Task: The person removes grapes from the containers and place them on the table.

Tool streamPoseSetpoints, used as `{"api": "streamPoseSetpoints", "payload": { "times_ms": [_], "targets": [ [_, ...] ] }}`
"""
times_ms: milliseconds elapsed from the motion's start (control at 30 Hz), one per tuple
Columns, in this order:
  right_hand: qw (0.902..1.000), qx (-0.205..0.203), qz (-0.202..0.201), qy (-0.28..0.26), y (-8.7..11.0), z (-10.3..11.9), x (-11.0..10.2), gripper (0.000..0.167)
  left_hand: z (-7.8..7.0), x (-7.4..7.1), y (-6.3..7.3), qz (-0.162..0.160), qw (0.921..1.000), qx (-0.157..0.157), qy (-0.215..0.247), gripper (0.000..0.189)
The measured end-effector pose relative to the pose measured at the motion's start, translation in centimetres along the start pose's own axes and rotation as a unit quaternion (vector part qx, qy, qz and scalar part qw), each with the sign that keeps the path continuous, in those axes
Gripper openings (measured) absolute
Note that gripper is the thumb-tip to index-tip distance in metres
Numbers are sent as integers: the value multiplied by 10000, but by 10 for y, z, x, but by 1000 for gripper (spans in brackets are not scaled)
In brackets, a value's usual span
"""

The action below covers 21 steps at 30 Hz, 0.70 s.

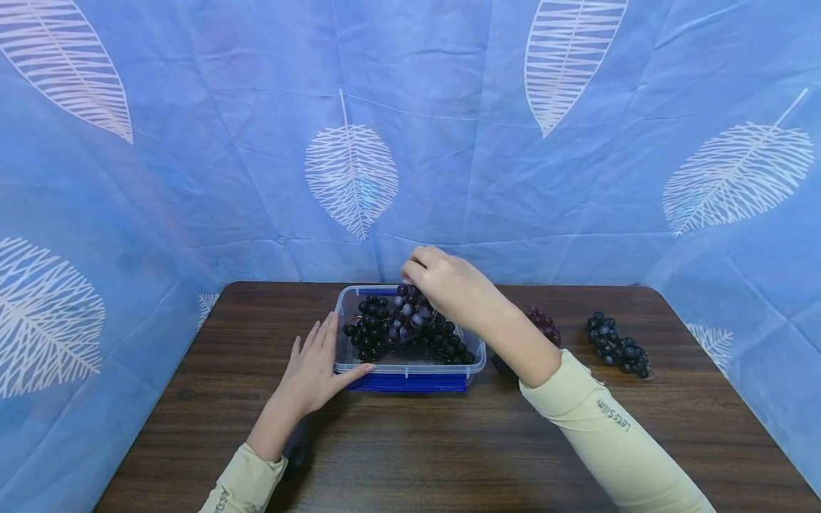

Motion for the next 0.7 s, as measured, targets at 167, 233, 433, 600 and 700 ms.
{"api": "streamPoseSetpoints", "payload": {
  "times_ms": [167,233,433,600,700],
  "targets": [
    [10000,-56,-12,27,-1,1,-9,9,-1,-1,0,-26,10000,8,15,121],
    [10000,-58,9,6,-1,2,-11,10,-1,-1,0,-44,10000,23,24,121],
    [10000,-20,67,-16,-1,0,-16,11,-1,0,0,-52,10000,41,6,121],
    [10000,-13,52,-3,-1,0,-22,10,0,1,0,-48,10000,32,-16,121],
    [10000,-21,-4,-79,0,0,-25,10,1,1,-1,-59,10000,39,-20,121]
  ]
}}
Point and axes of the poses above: each hand's wrist, its own y-axis away from the middle knuckle, its own x-axis out of the palm, z = x × y, the point moved 7 cm from there along -y, towards the middle knuckle, and after that the axes turned 1 degree about -y, right-handed, at the moved point
